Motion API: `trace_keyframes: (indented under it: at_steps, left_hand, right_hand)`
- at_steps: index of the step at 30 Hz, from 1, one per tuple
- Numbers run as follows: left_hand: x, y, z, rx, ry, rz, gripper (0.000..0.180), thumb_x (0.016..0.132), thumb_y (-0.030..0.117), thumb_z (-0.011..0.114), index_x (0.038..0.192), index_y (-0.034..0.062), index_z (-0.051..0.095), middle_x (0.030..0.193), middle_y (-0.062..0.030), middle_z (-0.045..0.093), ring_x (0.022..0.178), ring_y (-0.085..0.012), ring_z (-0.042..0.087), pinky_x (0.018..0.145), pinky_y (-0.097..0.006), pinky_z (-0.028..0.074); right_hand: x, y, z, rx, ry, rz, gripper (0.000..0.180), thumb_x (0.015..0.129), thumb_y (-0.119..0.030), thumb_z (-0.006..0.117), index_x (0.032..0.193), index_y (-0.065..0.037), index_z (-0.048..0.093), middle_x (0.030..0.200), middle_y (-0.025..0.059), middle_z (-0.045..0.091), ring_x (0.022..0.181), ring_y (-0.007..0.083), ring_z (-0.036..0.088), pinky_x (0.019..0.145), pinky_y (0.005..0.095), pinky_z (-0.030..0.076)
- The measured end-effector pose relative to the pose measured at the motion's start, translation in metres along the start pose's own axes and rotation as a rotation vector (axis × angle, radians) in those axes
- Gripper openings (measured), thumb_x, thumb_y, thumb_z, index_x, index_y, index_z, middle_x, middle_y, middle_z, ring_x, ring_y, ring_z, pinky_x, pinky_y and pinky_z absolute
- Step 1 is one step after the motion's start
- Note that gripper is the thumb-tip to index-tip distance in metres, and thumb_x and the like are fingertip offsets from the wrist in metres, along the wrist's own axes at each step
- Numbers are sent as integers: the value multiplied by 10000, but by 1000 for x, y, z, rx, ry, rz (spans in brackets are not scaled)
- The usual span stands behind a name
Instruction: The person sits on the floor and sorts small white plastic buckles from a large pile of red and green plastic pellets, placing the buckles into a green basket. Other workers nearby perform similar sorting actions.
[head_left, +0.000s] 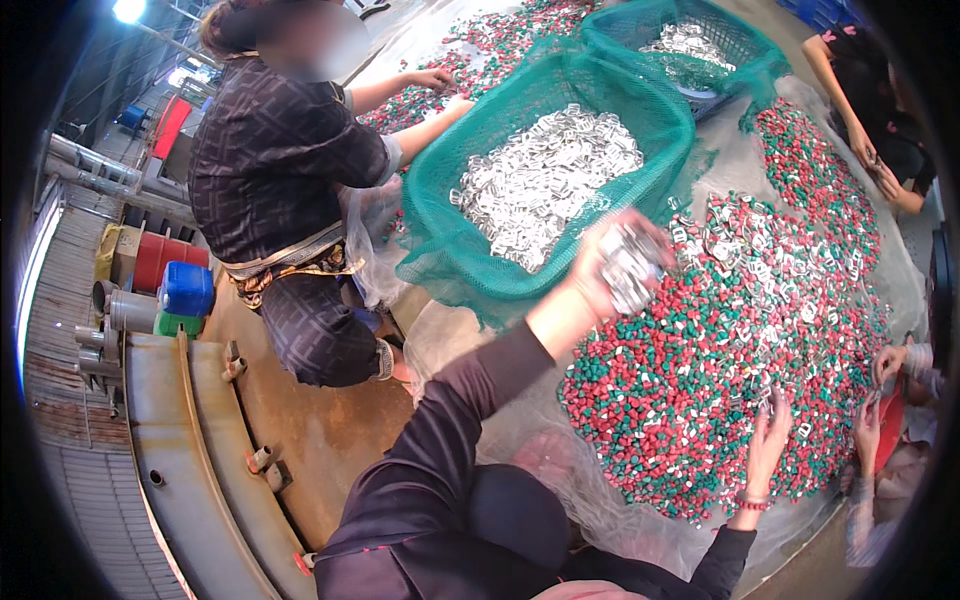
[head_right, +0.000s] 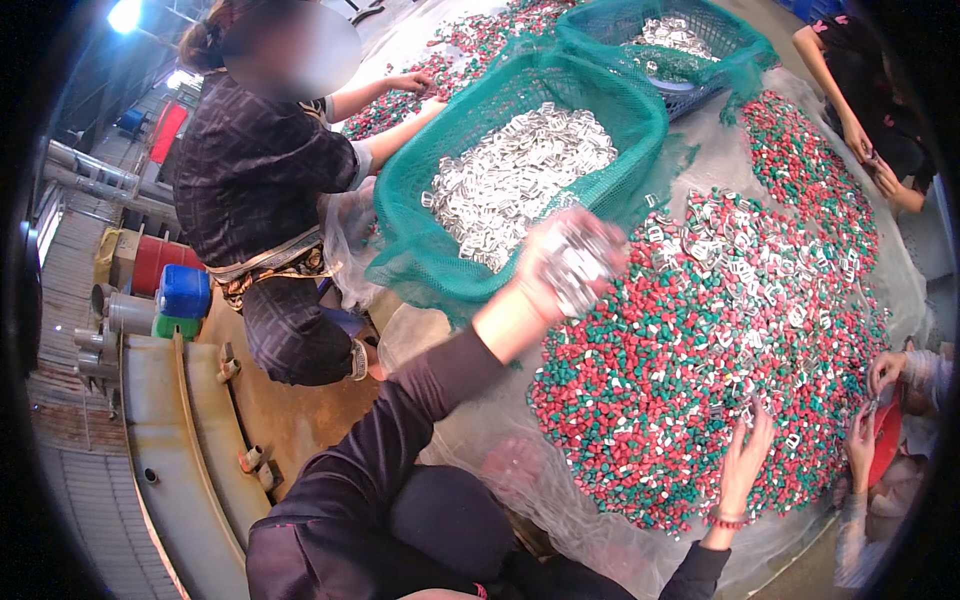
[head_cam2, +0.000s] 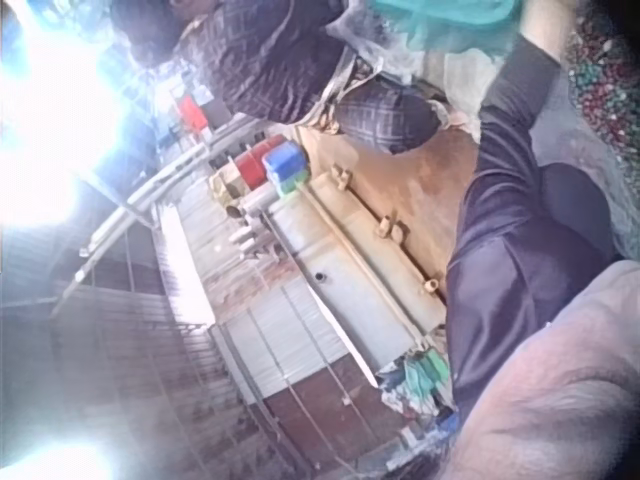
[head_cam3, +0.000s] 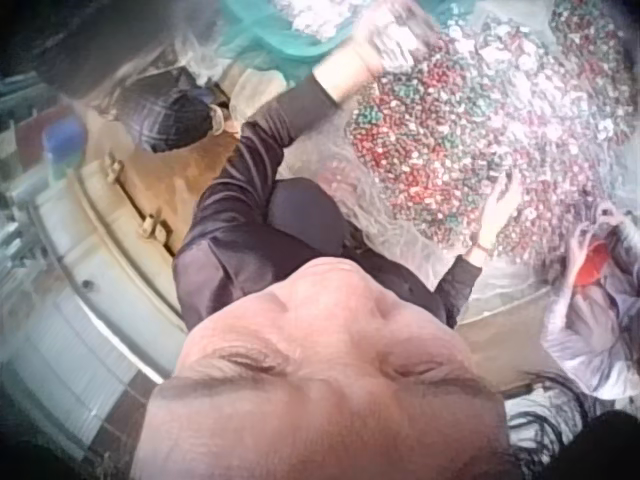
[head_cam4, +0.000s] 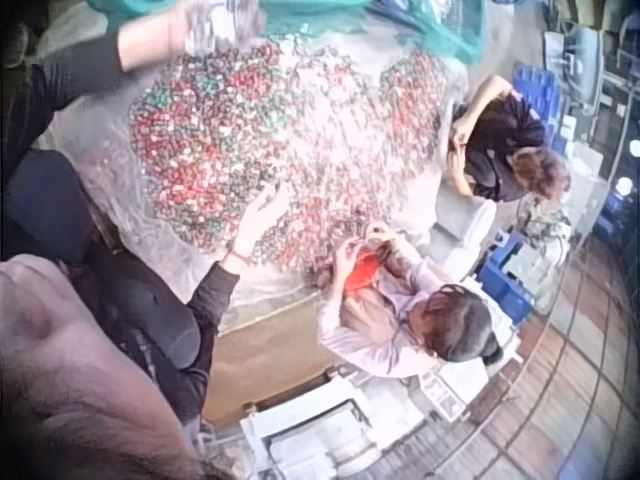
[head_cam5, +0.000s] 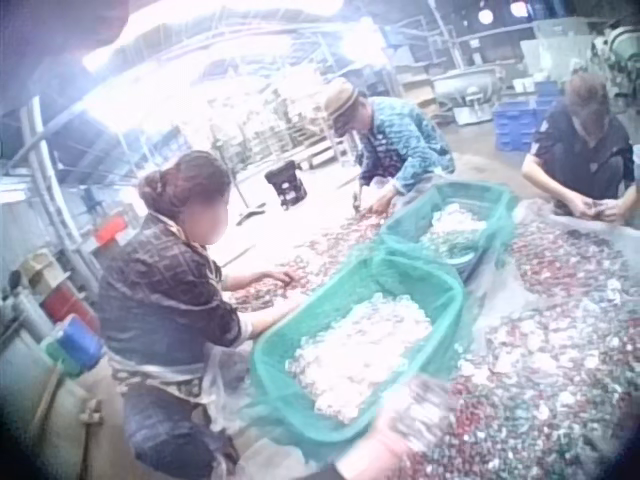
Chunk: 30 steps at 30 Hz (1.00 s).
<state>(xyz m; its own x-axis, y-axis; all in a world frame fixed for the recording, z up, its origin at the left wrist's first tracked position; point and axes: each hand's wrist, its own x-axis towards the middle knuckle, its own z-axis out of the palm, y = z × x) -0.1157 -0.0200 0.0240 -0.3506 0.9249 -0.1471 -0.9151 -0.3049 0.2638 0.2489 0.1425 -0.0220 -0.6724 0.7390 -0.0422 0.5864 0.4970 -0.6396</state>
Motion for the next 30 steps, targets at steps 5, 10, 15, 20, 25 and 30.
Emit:
trace_keyframes:
  at_steps: [5, 10, 15, 20, 25, 30]
  left_hand:
    - [-12, 128, 5, 1138, 386, 902, 241, 894, 256, 546, 889, 35, 642, 990, -128, 633, 994, -311, 599, 825, -453, 500]
    - [-6, 111, -13, 2260, 873, 1222, 464, 891, 238, 605, 1306, 67, 487, 1303, -191, 467, 1226, -342, 424, 1072, -461, 267]
    - [53, -61, -7, 2006, -336, 264, 292, 781, 97, 619, 1069, 46, 613, 1092, -167, 589, 1028, -342, 563, 914, -441, 446]
    - [91, -206, -31, 2296, -1063, 492, 309, 771, 166, 625, 1076, 126, 650, 1208, -45, 563, 1218, -298, 450, 971, -499, 393]
    - [69, -248, -70, 2451, -999, 329, 142, 700, 196, 684, 831, 152, 718, 1078, -35, 609, 1114, -289, 499, 888, -437, 460]
    - [21, -227, -77, 2356, -1098, -50, 158, 714, 148, 653, 859, 84, 660, 932, -91, 617, 929, -272, 601, 836, -391, 494]
  right_hand:
    - [-8, 51, 53, -317, -55, -73, 670, 853, -146, 639, 1437, -56, 324, 1376, 236, 373, 1258, 428, 366, 1065, 495, 299]
    - [-11, 29, 84, -112, -152, -83, 565, 805, -34, 643, 1325, -9, 422, 1215, 241, 445, 1082, 426, 510, 896, 446, 454]
    - [-5, -3, 80, -50, -281, -255, 348, 735, -26, 612, 1080, -4, 574, 1051, 202, 526, 974, 410, 544, 846, 452, 455]
    - [-10, -25, 75, 249, -282, -135, 246, 806, 39, 567, 1047, 0, 534, 957, 153, 552, 857, 302, 614, 720, 393, 518]
    - [-25, -4, 47, 958, -106, 361, 302, 867, 53, 542, 1152, -12, 464, 924, 86, 581, 794, 187, 645, 564, 275, 578]
    - [-7, 70, 23, 156, 275, 192, 426, 868, -150, 608, 1200, 70, 458, 1156, 218, 562, 1111, 360, 537, 965, 418, 408]
